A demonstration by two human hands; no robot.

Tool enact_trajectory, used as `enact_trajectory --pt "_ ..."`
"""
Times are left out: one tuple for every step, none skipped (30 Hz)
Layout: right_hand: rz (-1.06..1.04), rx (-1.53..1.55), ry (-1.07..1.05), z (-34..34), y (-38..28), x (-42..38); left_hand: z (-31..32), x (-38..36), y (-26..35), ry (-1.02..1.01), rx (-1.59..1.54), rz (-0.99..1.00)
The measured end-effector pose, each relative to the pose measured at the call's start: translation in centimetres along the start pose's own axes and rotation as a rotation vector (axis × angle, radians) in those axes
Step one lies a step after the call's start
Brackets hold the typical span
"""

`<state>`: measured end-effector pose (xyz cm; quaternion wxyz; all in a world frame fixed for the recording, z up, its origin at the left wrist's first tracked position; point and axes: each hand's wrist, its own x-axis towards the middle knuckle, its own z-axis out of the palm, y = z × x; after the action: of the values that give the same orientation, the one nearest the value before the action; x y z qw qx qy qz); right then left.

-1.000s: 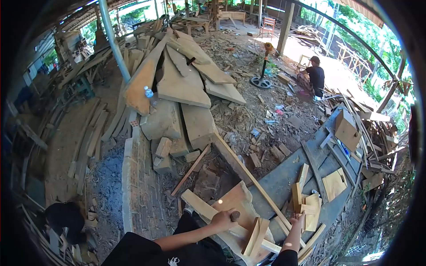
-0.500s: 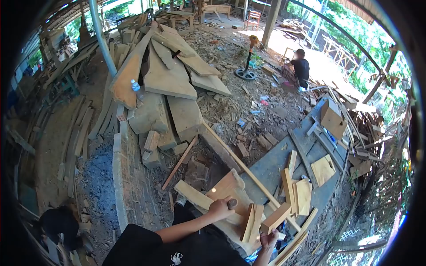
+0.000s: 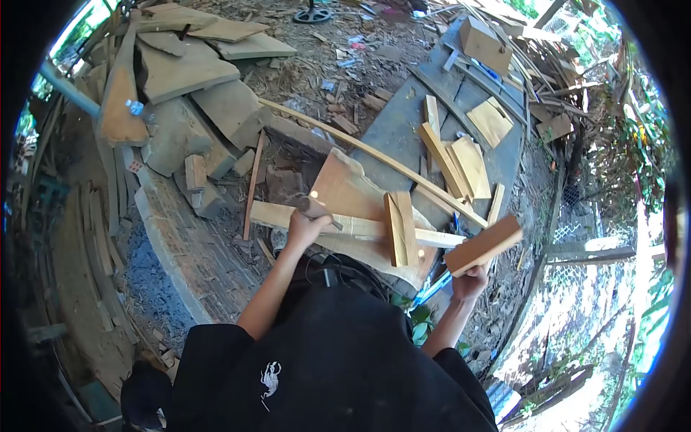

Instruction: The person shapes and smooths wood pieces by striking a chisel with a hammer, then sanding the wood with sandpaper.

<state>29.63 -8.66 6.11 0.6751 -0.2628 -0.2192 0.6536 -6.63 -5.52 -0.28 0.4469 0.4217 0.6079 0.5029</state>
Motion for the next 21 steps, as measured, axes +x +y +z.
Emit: enact_trajectory --pt "-0.042 -0.006 -0.003 0.8 -0.7 -0.7 -0.5 0.0 -0.5 -0.009 -0.091 -0.032" --pt "-0.128 -0.049 0.078 1.6 -1.1 -1.6 -1.1 0.0 -1.0 -0.018 -0.183 -0.063" --pt "-0.161 -0.068 0.100 1.8 -1.8 -2.2 -1.8 -0.2 -1.2 -0.049 -0.175 -0.088" --pt "-0.195 -0.087 0.121 1.6 -2.5 -2.7 -2.5 -0.2 -1.3 -0.079 -0.168 -0.111" --pt "-0.219 -0.126 0.245 1.2 -3.1 -3.3 -2.9 -0.3 -1.3 -0.108 -0.160 -0.133" --pt "-0.239 -0.163 0.369 0.7 -3.6 -3.9 -3.2 -0.4 -0.8 -0.102 -0.142 -0.170" --pt "-0.258 -0.198 0.493 0.7 -3.7 -4.4 -3.6 -0.8 0.1 -0.096 -0.123 -0.208" --pt "-0.273 -0.260 0.558 0.7 -3.8 -4.6 -3.9 -1.1 1.1 -0.088 -0.103 -0.246" --pt "-0.286 -0.323 0.625 1.1 -4.0 -4.8 -4.2 -1.2 1.7 -0.076 -0.087 -0.287" --pt "-0.298 -0.388 0.692 1.5 -4.2 -5.1 -4.5 -1.3 1.5 -0.051 -0.135 -0.323" --pt "-0.301 -0.449 0.708 2.0 -4.4 -5.4 -4.9 -1.2 1.0 -0.026 -0.184 -0.358" --pt "-0.307 -0.513 0.732 2.6 -4.5 -5.7 -5.4 -1.1 0.5 -0.001 -0.235 -0.391" --pt "-0.314 -0.576 0.754 3.2 -4.6 -5.8 -6.0 -0.9 -0.1 -0.030 -0.220 -0.425" --pt "-0.320 -0.639 0.775 3.5 -4.5 -5.8 -6.4 -0.9 -0.8 -0.046 -0.251 -0.450" --pt "-0.318 -0.627 0.785 3.6 -4.5 -5.8 -6.8 -0.9 -0.9 -0.061 -0.282 -0.475" --pt "-0.316 -0.614 0.796 3.6 -4.4 -5.7 -7.1 -0.9 -1.2 -0.076 -0.313 -0.500" --pt "-0.314 -0.603 0.807 3.6 -4.3 -5.7 -7.5 -0.9 -1.8 -0.088 -0.332 -0.504" --pt "-0.314 -0.569 0.789 3.5 -4.2 -5.5 -7.8 -0.9 -2.2 -0.101 -0.353 -0.508" --pt "-0.314 -0.535 0.770 3.4 -4.0 -5.4 -7.9 -0.9 -2.6 -0.112 -0.374 -0.511" --pt "-0.313 -0.502 0.749 3.3 -3.9 -5.2 -8.0 -0.9 -3.0 -0.111 -0.384 -0.516" --pt "-0.317 -0.490 0.761 3.6 -3.9 -5.1 -8.0 -1.0 -2.9 -0.108 -0.394 -0.521"
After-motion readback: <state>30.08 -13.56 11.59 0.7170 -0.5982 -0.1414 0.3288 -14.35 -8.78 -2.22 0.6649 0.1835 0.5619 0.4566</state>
